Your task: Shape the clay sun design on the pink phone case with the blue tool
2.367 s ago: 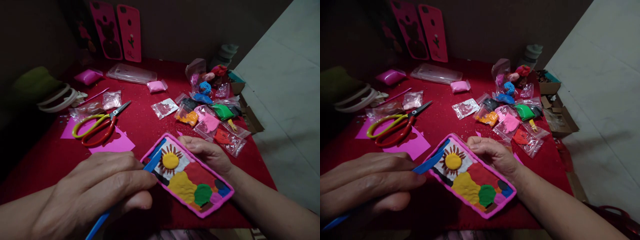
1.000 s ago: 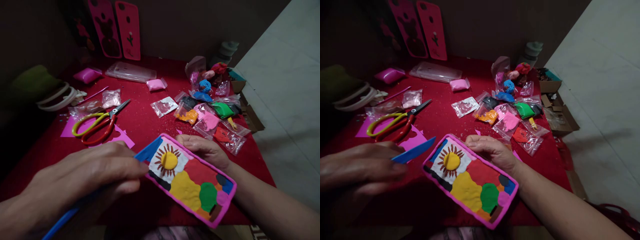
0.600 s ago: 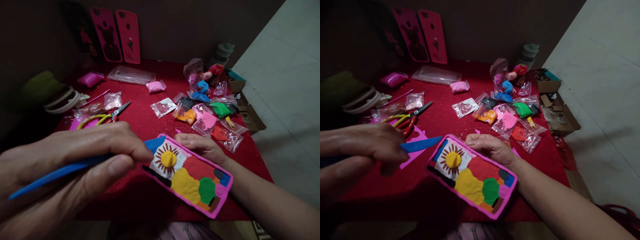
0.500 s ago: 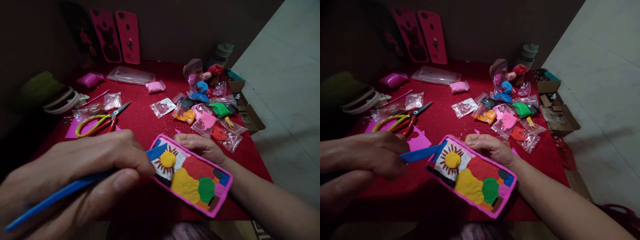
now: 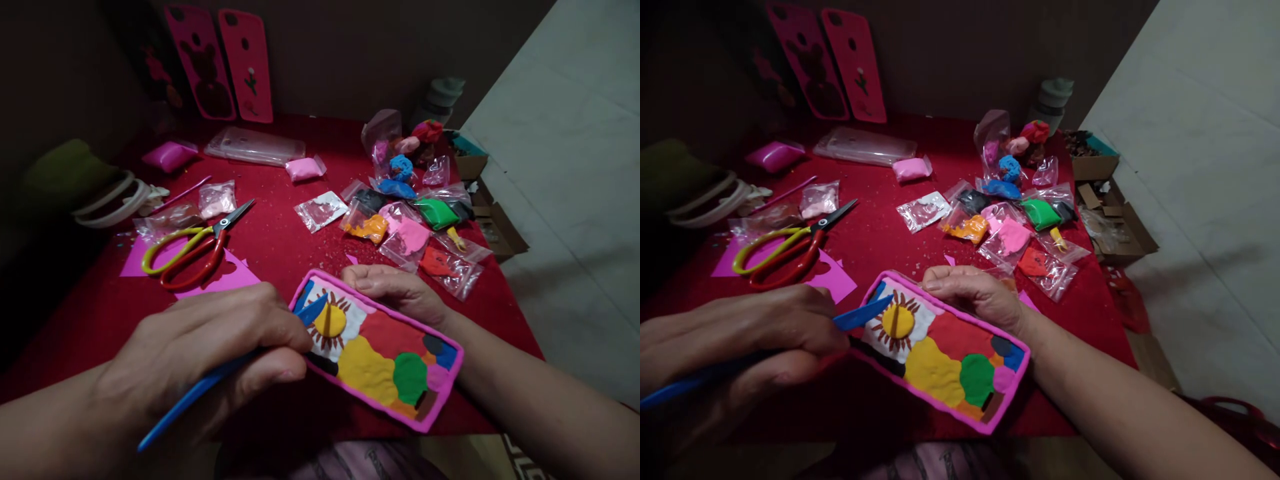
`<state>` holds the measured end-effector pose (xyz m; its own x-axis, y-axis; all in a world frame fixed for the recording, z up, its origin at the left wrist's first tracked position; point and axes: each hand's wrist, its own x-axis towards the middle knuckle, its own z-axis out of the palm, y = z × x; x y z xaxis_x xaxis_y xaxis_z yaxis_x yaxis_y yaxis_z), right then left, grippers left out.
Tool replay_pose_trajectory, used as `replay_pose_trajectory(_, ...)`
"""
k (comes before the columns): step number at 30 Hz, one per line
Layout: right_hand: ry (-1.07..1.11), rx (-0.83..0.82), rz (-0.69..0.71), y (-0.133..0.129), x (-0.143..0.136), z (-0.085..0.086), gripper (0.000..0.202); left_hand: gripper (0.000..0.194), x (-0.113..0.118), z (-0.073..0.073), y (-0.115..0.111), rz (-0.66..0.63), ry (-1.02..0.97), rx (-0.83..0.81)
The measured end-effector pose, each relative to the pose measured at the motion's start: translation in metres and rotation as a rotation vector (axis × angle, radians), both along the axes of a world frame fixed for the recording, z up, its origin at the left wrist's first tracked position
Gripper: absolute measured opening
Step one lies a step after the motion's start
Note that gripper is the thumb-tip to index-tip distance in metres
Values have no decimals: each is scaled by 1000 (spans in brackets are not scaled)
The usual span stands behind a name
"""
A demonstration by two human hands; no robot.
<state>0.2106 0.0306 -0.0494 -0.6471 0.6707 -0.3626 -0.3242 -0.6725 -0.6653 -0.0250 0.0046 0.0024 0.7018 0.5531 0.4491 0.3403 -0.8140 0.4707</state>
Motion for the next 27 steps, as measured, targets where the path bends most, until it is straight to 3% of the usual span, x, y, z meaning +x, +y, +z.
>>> replay_pose_trajectory(10, 14, -21, 10, 0, -2, 0, 15, 18, 4, -13, -12, 170, 38, 46)
replay_pose_trajectory(23, 19, -32, 16, 0, -1, -2, 16, 13, 5, -11, -8, 81, 59, 45)
replay_pose_trajectory(27, 21, -24, 10, 0, -1, -2, 17, 16, 6, -14, -12, 132, 46, 70)
